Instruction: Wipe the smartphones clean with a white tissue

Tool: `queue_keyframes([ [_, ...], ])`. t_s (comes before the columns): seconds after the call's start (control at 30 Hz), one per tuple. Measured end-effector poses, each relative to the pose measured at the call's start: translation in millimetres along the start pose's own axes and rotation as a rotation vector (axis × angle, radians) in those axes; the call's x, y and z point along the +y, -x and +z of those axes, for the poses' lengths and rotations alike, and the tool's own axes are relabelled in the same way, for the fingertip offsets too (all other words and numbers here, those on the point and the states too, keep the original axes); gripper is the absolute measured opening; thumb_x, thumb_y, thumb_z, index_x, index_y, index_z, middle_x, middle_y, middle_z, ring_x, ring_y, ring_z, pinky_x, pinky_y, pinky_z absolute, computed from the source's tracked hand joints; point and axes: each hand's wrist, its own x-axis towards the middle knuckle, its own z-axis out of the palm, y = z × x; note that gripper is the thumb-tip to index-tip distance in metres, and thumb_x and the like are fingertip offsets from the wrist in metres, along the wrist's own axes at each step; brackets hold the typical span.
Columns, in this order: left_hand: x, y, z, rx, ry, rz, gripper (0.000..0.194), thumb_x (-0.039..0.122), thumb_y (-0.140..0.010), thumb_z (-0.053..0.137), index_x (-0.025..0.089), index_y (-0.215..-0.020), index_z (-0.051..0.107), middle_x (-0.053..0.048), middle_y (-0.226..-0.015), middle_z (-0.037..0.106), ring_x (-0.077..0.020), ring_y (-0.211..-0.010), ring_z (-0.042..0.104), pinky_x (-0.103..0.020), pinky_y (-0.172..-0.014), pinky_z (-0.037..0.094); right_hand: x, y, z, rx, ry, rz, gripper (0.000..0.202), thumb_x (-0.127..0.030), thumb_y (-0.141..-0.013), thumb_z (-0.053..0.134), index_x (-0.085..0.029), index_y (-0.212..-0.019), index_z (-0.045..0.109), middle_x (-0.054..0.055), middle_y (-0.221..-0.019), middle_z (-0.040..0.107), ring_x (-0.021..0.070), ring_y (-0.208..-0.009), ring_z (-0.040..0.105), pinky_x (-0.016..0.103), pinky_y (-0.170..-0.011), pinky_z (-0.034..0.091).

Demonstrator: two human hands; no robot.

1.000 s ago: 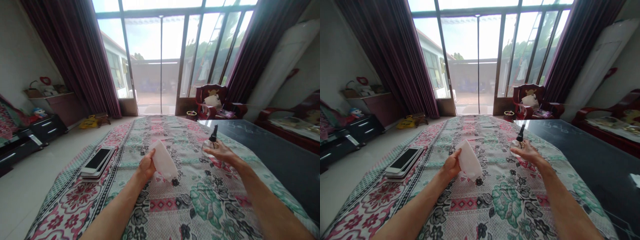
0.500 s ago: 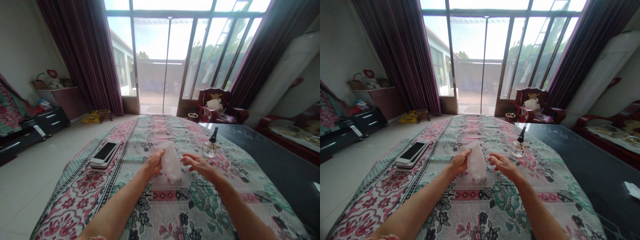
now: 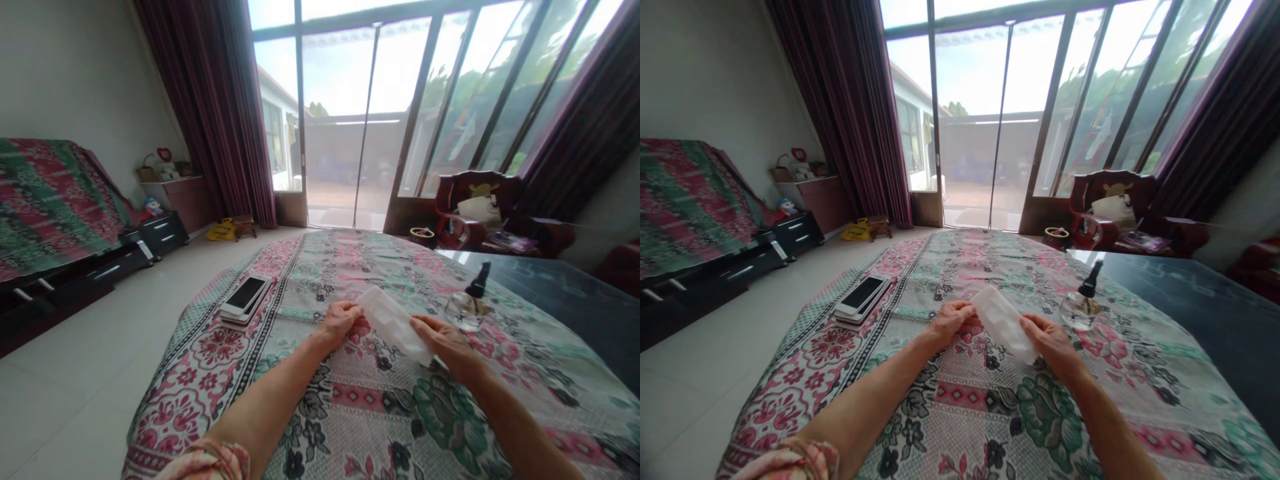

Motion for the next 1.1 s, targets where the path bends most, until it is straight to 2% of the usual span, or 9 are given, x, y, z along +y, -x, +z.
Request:
queue_keyframes([
  [0.1, -1.6, -1.0, -1.4, 0.008, -0.088, 0.041, 0.015, 0.024, -0.074, 0.064, 0.01, -0.08, 0.065, -0.004, -0.058, 0.066, -0.0078, -0.037, 0.053, -0.016, -0.038, 0.039, 11.2, -9.6, -8.8, 0.152, 0.291, -0.06, 0.047, -0.055, -0.072, 0.049, -0.017, -0.092, 0.068, 0.006, -0.078, 0.069, 0.0217, -0.067, 0.062, 0.03, -0.055, 0.046],
  [0.33, 9.3, -1.8, -10.0, 0.118, -0.385, 0.252, 0.02, 0.024, -0.077, 0.059, 0.011, -0.089, 0.069, -0.004, -0.065, 0.064, -0.0111, -0.047, 0.059, -0.018, -0.042, 0.04, 24.8, -18.3, -3.8, 0.505, 0.652, -0.564, 0.043, -0.047, -0.082, 0.035, -0.017, -0.099, 0.062, 0.016, -0.11, 0.062, 0.0315, -0.107, 0.056, 0.045, -0.093, 0.043],
  [0.43, 26.8, 2.7, -32.9, 0.216, -0.482, 0.334, 0.022, 0.023, -0.075, 0.06, 0.013, -0.092, 0.069, -0.004, -0.067, 0.065, -0.0152, -0.054, 0.061, -0.025, -0.053, 0.047, 17.2, -12.4, 8.0, 0.514, 0.664, -0.695, 0.039, -0.042, -0.084, 0.036, -0.019, -0.103, 0.06, 0.014, -0.111, 0.062, 0.0297, -0.106, 0.057, 0.044, -0.095, 0.042],
  [0.53, 50.6, 16.8, -77.7, 0.371, -0.585, 0.451, 0.023, 0.022, -0.07, 0.065, 0.018, -0.093, 0.07, -0.007, -0.083, 0.067, -0.0224, -0.082, 0.063, -0.032, -0.08, 0.048, 4.1, -7.9, 28.3, 0.468, 0.64, -0.778, 0.034, -0.038, -0.085, 0.038, -0.02, -0.104, 0.059, 0.012, -0.109, 0.062, 0.0274, -0.104, 0.058, 0.041, -0.093, 0.044],
  [0.63, 71.2, 42.3, -133.0, 0.544, -0.694, 0.524, 0.035, 0.02, -0.07, 0.064, 0.019, -0.105, 0.065, -0.011, -0.11, 0.062, -0.0281, -0.115, 0.049, -0.036, -0.101, 0.034, -13.2, -8.2, 61.8, 0.32, 0.575, -0.859, 0.031, -0.033, -0.086, 0.039, -0.02, -0.104, 0.059, 0.011, -0.107, 0.063, 0.0254, -0.102, 0.058, 0.039, -0.092, 0.044],
  [0.7, 77.9, 60.6, -165.5, 0.778, -1.059, 0.523, 0.045, 0.024, -0.069, 0.067, 0.018, -0.113, 0.06, -0.013, -0.117, 0.058, -0.0296, -0.118, 0.046, -0.04, -0.104, 0.03, -25.9, -11.7, 92.4, 0.219, 0.521, -0.882, 0.03, -0.028, -0.086, 0.038, -0.019, -0.105, 0.059, 0.011, -0.106, 0.063, 0.0243, -0.101, 0.059, 0.038, -0.09, 0.045],
  [0.8, 75.5, 79.7, -196.9, 0.911, -1.329, 0.337, 0.064, 0.04, -0.068, 0.069, 0.016, -0.124, 0.052, -0.014, -0.116, 0.056, -0.0304, -0.111, 0.051, -0.04, -0.098, 0.035, -43.8, -21.0, 147.4, 0.091, 0.433, -0.875, 0.031, -0.021, -0.084, 0.037, -0.018, -0.105, 0.06, 0.011, -0.106, 0.063, 0.0235, -0.101, 0.058, 0.037, -0.089, 0.045],
  [0.97, 60.0, 83.0, -207.4, 0.916, -1.365, 0.324, 0.061, 0.046, -0.074, 0.062, 0.012, -0.123, 0.051, -0.015, -0.112, 0.058, -0.0279, -0.106, 0.054, -0.035, -0.093, 0.039, -69.8, -41.8, 233.9, -0.034, 0.273, -0.771, 0.036, -0.016, -0.08, 0.039, -0.017, -0.109, 0.059, 0.011, -0.109, 0.063, 0.0224, -0.095, 0.06, 0.037, -0.087, 0.046],
  [1.1, 56.6, 80.9, -203.4, 0.976, -1.354, 0.374, 0.061, 0.043, -0.073, 0.064, 0.012, -0.124, 0.051, -0.015, -0.11, 0.058, -0.028, -0.104, 0.055, -0.034, -0.091, 0.041, -88.8, -59.2, 275.9, -0.138, 0.255, -0.685, 0.045, -0.012, -0.076, 0.041, -0.016, -0.119, 0.054, 0.012, -0.117, 0.06, 0.023, -0.101, 0.058, 0.039, -0.092, 0.043],
])
